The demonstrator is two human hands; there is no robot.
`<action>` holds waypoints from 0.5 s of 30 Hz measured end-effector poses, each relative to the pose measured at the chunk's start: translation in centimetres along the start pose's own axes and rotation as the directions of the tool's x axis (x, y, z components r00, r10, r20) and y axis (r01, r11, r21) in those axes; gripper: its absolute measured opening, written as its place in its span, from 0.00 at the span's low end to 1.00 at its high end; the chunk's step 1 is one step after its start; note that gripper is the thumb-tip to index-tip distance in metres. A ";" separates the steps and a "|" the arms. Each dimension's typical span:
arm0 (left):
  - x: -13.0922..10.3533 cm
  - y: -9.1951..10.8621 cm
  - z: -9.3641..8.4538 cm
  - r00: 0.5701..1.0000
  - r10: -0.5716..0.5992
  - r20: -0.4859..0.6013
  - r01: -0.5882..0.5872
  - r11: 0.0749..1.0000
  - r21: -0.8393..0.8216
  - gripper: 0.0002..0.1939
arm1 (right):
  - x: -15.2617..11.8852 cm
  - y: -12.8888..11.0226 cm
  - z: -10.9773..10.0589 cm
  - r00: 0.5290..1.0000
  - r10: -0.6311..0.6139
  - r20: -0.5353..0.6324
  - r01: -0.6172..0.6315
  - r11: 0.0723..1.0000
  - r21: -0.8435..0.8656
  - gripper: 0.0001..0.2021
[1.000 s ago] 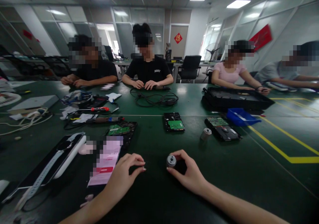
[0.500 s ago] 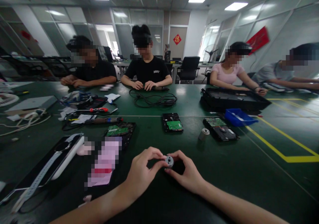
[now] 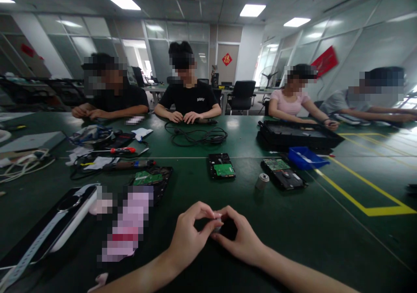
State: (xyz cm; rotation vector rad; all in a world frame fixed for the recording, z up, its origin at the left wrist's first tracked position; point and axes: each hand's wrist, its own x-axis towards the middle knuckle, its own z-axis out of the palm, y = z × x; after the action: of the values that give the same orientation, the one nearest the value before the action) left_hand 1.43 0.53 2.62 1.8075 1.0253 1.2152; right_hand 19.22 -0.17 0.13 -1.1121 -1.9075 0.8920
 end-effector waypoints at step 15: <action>-1.5 -2.0 0.4 0.985 -0.163 0.052 0.161 0.986 0.042 0.31 | -1.1 -0.5 -1.1 0.978 -0.205 -0.030 0.207 0.955 0.213 0.23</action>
State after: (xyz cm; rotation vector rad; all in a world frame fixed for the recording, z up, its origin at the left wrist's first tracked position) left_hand 1.04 -0.03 0.18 1.7392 1.1473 1.0484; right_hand 20.37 -1.18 0.78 -0.7718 -1.8312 0.9479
